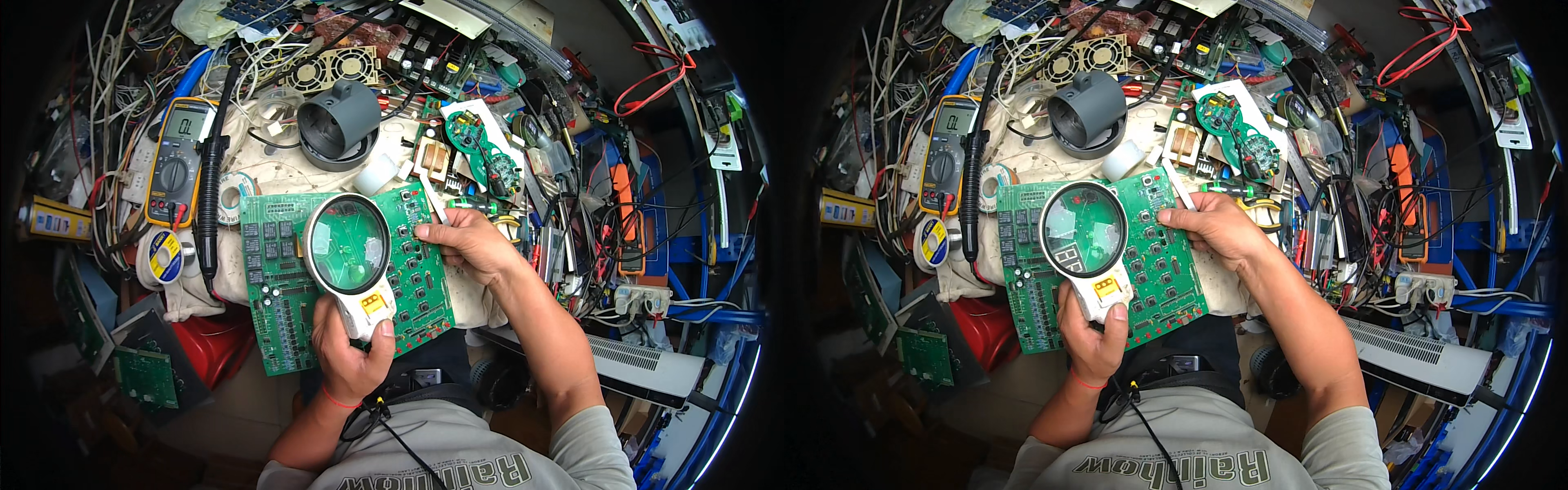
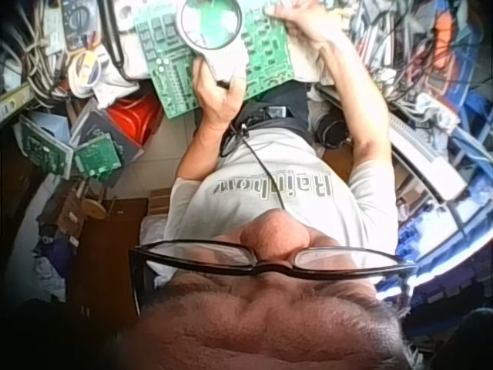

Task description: The person uses a magnifying lamp to inspect a green circuit board, then removes a flat ribbon cable and a small black integrated circuit. They test the board with a multimeter, probing various points while observing the readings.

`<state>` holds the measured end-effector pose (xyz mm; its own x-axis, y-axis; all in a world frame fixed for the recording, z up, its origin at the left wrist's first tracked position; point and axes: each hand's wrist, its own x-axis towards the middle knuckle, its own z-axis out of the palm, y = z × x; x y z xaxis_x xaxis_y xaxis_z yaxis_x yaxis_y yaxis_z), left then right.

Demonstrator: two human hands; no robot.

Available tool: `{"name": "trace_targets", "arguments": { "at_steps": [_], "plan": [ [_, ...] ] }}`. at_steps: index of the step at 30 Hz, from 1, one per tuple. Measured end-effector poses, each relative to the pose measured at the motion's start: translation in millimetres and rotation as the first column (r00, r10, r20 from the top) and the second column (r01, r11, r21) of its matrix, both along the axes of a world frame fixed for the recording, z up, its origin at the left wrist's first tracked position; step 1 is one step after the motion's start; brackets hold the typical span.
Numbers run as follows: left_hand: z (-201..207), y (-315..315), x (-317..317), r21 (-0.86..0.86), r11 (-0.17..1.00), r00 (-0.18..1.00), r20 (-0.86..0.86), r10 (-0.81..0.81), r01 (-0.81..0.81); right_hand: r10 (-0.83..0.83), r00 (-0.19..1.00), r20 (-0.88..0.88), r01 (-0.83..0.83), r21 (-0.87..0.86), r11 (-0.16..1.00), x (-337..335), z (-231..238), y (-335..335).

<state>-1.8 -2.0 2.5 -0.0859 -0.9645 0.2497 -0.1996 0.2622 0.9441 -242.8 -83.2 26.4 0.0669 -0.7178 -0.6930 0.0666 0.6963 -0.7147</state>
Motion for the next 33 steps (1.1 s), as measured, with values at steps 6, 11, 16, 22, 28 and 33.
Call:
{"name": "trace_targets", "arguments": {
  "at_steps": [6, 11, 16, 22, 28, 33],
  "plan": [
    [-1.4, -0.4, -0.6, -0.021, 1.000, 1.000, 0.019, 0.006, -0.005, -0.007, 1.000, -0.006, 0.007, -0.006, 1.000, 2.0, 2.0, 0.1],
    [-1.2, 0.2, -1.1, -0.006, 1.000, 1.000, 0.006, 0.006, -0.006, -0.006, 1.000, 0.001, 0.006, -0.016, 1.000, 3.1, 3.5, -0.7],
    [-0.7, 0.2, -1.0, -0.006, 1.000, 1.000, 0.016, 0.010, -0.010, -0.022, 1.000, -0.012, 0.022, -0.021, 1.000, 4.2, 0.7, -0.1],
    [-5.2, 3.8, 0.0, 0.026, 1.000, 1.000, -0.001, 0.006, -0.006, 0.005, 1.000, 0.000, -0.005, -0.041, 0.999, 3.2, 2.7, 1.6],
    [-6.4, 9.2, 1.2, 0.185, 0.982, 0.981, -0.192, 0.015, 0.021, 0.001, 0.944, -0.331, -0.092, -0.260, 0.961, -4.1, 18.4, 21.5],
    [4.6, 12.7, 2.2, 0.261, 0.965, 0.951, -0.303, 0.058, 0.024, -0.183, 0.794, -0.580, -0.103, -0.425, 0.899, -18.8, 17.7, 58.8]
  ]
}}
